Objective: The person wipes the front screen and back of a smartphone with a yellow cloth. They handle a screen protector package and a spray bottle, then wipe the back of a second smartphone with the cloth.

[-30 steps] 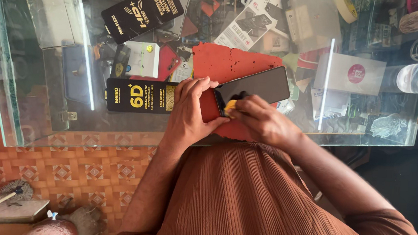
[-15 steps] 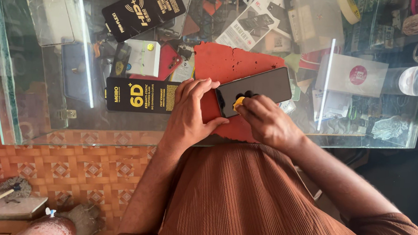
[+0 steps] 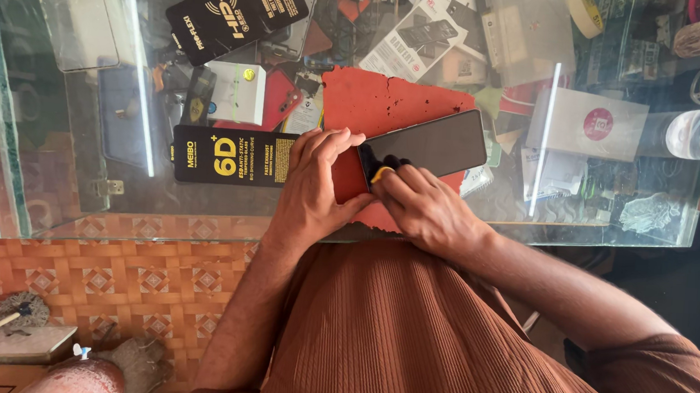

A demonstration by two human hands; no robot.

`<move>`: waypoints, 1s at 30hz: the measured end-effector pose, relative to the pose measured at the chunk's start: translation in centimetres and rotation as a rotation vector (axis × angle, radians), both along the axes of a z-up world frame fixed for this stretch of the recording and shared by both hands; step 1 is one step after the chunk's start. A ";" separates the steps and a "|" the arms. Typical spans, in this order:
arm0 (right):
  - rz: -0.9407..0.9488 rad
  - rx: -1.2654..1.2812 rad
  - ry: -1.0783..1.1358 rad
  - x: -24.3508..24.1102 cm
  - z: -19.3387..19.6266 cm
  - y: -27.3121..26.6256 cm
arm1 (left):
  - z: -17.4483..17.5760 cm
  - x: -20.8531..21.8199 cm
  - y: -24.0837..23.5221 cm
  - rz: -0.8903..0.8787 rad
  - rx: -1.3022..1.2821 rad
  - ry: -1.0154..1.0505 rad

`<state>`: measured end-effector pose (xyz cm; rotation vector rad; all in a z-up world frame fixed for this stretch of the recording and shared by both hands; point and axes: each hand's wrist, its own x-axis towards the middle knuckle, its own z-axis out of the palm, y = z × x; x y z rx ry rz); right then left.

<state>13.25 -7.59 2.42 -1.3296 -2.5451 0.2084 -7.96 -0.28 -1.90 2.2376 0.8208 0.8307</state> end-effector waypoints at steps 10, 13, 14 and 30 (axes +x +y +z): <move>-0.022 0.002 -0.030 -0.1 -0.2 -0.3 | -0.1 0.1 0.1 0.008 0.010 -0.005; -0.048 -0.004 -0.025 -0.5 -0.2 -0.2 | -0.1 0.1 0.2 0.014 0.016 -0.024; -0.058 -0.007 -0.036 -0.5 -0.2 -0.3 | -0.2 0.1 0.1 0.012 0.009 -0.011; -0.002 0.036 0.300 -0.3 -1.4 2.3 | 0.1 0.2 0.3 0.021 -0.037 0.042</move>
